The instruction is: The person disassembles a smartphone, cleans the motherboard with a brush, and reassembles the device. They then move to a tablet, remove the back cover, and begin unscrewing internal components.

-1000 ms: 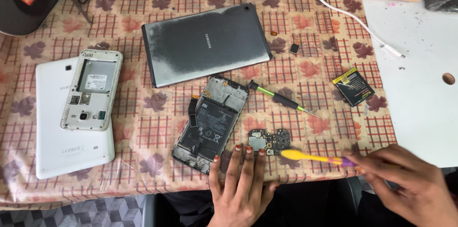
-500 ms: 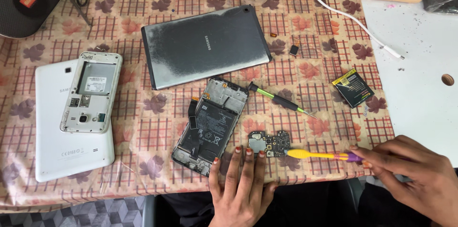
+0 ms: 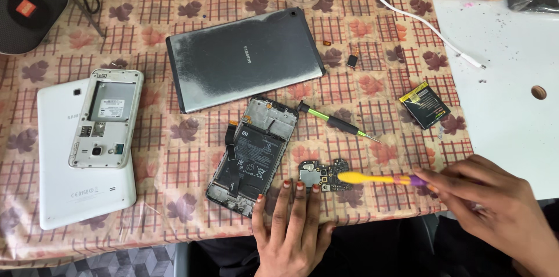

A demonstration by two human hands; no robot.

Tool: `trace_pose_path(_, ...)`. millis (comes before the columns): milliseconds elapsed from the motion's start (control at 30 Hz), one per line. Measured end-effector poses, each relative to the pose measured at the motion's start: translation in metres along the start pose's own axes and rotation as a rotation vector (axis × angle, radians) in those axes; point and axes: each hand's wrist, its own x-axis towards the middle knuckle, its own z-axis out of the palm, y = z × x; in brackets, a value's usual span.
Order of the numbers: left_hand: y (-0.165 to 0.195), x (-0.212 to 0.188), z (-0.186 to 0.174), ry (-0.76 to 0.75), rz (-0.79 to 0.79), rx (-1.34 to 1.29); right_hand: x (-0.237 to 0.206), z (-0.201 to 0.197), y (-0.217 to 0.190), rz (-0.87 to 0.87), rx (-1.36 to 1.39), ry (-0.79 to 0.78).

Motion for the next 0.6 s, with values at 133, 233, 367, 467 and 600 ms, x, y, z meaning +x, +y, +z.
trace_pose_path(133, 0.000, 0.000, 0.001, 0.007, 0.000, -0.001, 0.003, 0.002, -0.003, 0.018, 0.038, 0.069)
trace_pose_path(233, 0.000, -0.001, 0.001, -0.005, -0.001, -0.003, 0.008, -0.003, 0.001, -0.142, 0.156, 0.062)
trace_pose_path(367, 0.002, -0.001, 0.001, -0.006, -0.007, -0.014, 0.012, -0.005, 0.000, -0.070, 0.076, 0.063)
trace_pose_path(467, 0.002, -0.001, 0.001, -0.006, -0.005, -0.019, 0.014, 0.001, -0.007, -0.067, 0.202, 0.096)
trace_pose_path(600, 0.001, 0.000, 0.000, -0.007, 0.001, -0.007, 0.014, 0.004, -0.009, -0.052, 0.148, 0.024)
